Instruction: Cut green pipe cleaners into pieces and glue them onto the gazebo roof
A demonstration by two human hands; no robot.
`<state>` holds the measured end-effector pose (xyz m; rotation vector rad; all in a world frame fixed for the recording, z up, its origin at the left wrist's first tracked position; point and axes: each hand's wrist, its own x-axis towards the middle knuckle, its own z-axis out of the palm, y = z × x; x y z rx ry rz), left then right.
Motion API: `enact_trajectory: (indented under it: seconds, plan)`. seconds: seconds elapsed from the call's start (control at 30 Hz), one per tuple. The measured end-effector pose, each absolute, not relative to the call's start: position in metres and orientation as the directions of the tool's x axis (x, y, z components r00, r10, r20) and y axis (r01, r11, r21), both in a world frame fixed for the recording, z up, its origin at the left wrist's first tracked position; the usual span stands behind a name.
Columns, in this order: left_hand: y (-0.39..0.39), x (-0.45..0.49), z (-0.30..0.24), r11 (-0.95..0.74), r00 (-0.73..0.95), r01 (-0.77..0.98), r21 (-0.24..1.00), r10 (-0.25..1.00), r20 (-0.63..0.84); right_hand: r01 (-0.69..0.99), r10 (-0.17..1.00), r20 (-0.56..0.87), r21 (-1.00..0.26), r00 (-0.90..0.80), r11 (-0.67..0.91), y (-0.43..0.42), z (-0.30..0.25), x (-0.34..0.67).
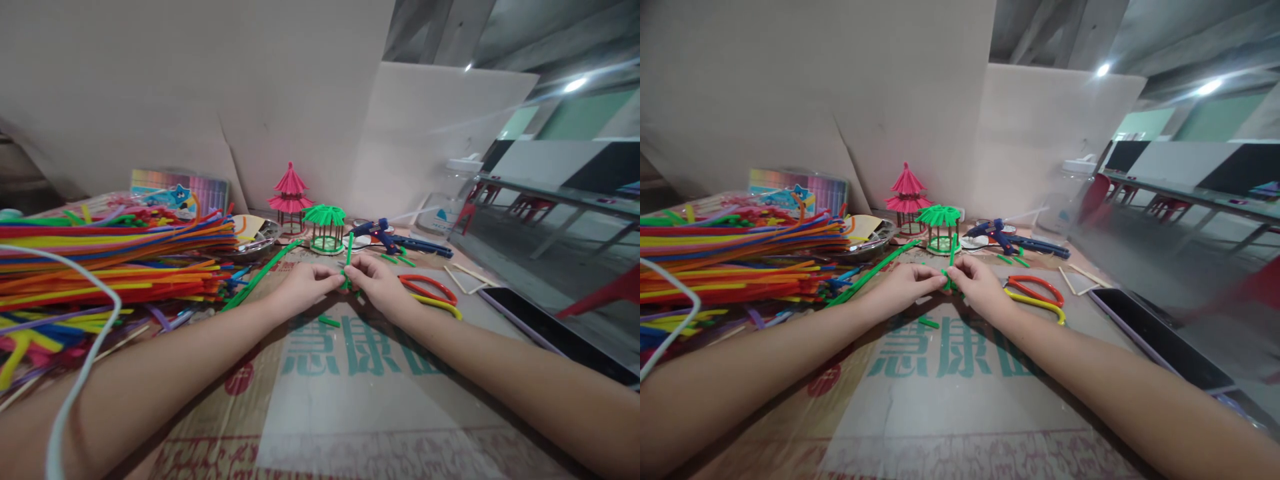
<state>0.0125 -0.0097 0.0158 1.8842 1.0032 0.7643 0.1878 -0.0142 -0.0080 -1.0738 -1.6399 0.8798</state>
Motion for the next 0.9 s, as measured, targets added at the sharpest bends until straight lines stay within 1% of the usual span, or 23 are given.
enact_trajectory:
  seconds: [0.4,0.53,0.7,0.8,0.9]
  plan:
    - [-0.0121,0.0122,0.0191,-0.321,0.468,0.394,0.861,0.876,0.113,0.242,0.934,0.315,-0.906,-0.167,0.349,-0.0155,-0.0094,0.1863]
    - [-0.01,0.0108,0.0166,-0.339,0.484,0.387,0.858,0.866,0.124,0.239,0.93,0.321,-0.903,-0.177,0.357,-0.0149,-0.0103,0.1864]
    - [-0.0074,0.0103,0.0144,-0.352,0.498,0.396,0.848,0.859,0.123,0.275,0.925,0.338,-0.885,-0.176,0.376,-0.0145,-0.011,0.1858]
    - [-0.0094,0.0109,0.0174,-0.345,0.496,0.433,0.832,0.863,0.099,0.299,0.926,0.336,-0.878,-0.174,0.375,-0.0154,-0.0093,0.185]
    - [-0.0109,0.0113,0.0183,-0.362,0.483,0.469,0.806,0.869,0.108,0.313,0.919,0.346,-0.866,-0.19,0.39,-0.017,-0.006,0.1848]
